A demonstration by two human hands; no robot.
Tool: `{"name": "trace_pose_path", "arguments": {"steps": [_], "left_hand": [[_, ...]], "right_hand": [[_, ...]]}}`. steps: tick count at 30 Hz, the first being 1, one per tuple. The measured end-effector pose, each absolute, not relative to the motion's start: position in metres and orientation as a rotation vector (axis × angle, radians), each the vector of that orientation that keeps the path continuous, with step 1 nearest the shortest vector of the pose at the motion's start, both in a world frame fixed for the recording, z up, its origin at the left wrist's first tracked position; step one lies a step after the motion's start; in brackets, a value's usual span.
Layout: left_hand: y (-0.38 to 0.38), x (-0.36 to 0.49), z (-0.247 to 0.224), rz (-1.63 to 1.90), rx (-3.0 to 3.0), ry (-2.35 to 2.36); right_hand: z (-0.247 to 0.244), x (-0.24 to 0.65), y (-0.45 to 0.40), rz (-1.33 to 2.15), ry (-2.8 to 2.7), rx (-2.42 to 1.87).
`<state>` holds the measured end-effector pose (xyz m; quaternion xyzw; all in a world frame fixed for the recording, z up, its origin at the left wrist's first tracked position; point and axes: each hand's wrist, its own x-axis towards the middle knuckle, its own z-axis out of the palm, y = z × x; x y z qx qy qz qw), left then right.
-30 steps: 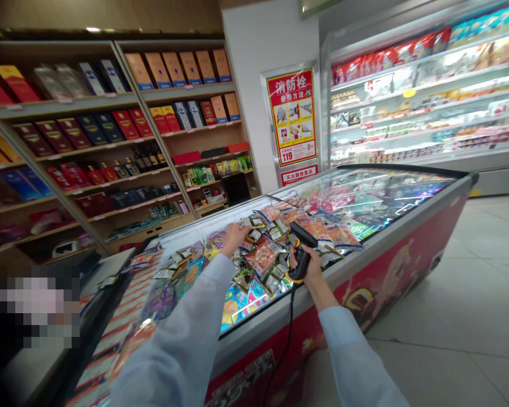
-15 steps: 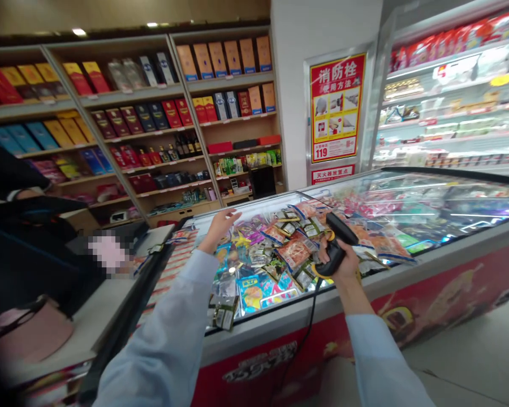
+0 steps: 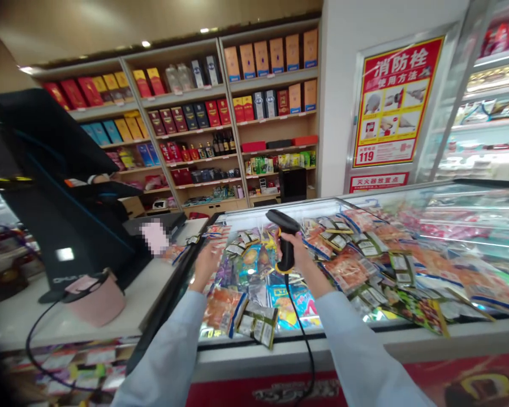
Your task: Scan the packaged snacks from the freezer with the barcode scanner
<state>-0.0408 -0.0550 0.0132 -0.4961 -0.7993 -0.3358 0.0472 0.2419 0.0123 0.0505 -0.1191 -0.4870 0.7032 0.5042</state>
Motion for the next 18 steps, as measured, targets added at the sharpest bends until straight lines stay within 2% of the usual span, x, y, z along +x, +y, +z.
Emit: {"name": "trace_pose_path", "arguments": {"steps": [8,13,18], "left_hand": [[-0.029,-0.042,-0.035,-0.692,-2.065,-1.965],[-0.028,-0.041,-0.037,-0.477,-2.105,-1.998],[-0.029,-0.033,-0.029,-0.504,-2.069,-1.968]], "right_hand": [[-0.003,0.184,0.021,1.898,-1.205,-0.367],[-0.011,0.181,0.021,1.972,-1.157,-0.341],[-0.018,0.18,0.022,1.972,-1.142,-0.376]]}}
